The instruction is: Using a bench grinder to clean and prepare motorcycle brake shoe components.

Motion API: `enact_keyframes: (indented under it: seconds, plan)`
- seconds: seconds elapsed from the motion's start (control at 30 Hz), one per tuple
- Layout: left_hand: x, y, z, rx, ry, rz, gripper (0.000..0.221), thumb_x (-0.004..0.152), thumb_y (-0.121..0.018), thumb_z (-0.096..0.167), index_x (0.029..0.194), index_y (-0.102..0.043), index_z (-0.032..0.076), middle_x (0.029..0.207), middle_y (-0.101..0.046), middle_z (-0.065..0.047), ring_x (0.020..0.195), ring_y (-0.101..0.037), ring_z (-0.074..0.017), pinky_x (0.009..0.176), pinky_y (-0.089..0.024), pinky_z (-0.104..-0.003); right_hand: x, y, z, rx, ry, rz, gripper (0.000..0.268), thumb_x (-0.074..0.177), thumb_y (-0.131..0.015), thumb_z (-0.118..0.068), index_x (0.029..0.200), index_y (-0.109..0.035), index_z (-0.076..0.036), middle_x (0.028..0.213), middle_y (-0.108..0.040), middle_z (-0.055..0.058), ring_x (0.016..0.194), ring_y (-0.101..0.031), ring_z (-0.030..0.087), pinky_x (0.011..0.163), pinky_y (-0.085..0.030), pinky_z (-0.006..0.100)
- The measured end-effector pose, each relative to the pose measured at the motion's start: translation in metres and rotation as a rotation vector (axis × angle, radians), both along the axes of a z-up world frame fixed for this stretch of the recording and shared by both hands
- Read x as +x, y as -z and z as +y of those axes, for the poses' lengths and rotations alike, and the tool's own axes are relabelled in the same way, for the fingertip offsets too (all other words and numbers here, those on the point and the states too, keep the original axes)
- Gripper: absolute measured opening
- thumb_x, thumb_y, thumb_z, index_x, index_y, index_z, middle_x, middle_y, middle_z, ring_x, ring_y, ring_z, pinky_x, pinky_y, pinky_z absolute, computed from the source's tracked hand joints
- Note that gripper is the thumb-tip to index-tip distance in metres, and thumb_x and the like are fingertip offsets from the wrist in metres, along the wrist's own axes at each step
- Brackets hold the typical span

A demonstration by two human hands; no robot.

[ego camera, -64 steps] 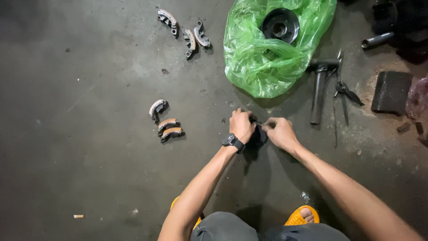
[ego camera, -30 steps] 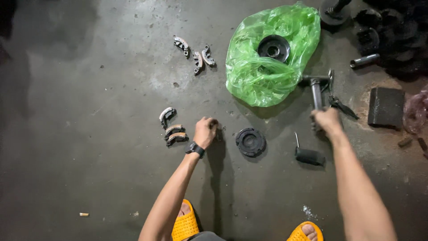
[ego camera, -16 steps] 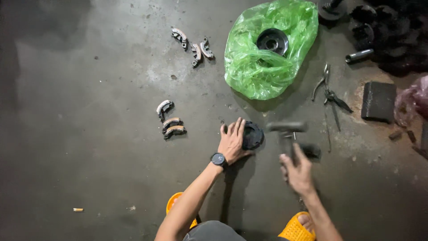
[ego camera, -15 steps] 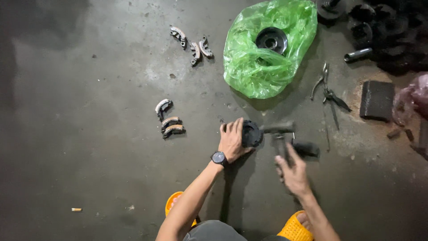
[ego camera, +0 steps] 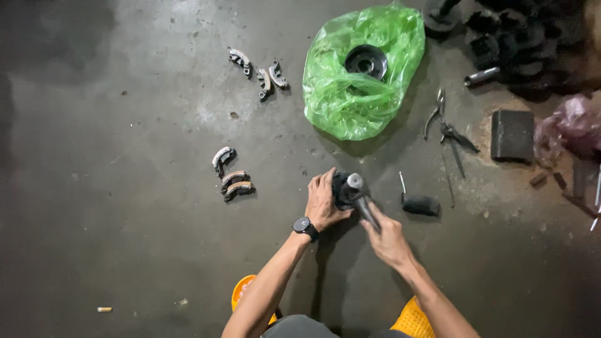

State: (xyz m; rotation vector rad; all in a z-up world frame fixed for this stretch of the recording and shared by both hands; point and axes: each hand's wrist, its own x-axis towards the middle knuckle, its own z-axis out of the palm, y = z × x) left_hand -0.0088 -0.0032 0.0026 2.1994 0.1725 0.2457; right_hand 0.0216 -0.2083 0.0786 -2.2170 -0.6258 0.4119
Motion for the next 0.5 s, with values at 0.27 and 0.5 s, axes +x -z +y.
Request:
enact_keyframes:
  seconds: [0.27,0.5]
  plan:
    - [-0.006,-0.012,0.011,0.142,0.047,-0.035,0.111,0.066,-0.089,0.052,0.144,-0.037,-0.007,0.135,-0.053,-0.024,0.123,-0.047,-0.041,0.107,-0.033,-0.057,0.008,0.022,-0.037,-0.071,0.238,0.002,0.054,0.093,-0.072,-0.023,0.139,-0.058,0.003,0.107,-0.072,0.029,0.088,-0.074,0.022,0.077,-0.056,0.037]
    - [0.05,0.012,0.001,0.311,0.115,-0.013,0.048,0.09,-0.072,0.033,0.128,-0.063,0.005,0.122,-0.058,-0.02,0.115,-0.051,-0.0392,0.096,-0.042,-0.052,0.032,0.014,-0.012,-0.293,0.473,0.42,0.067,0.097,-0.063,-0.021,0.161,-0.042,-0.018,0.103,-0.077,0.024,0.076,-0.071,0.032,0.067,-0.057,0.045]
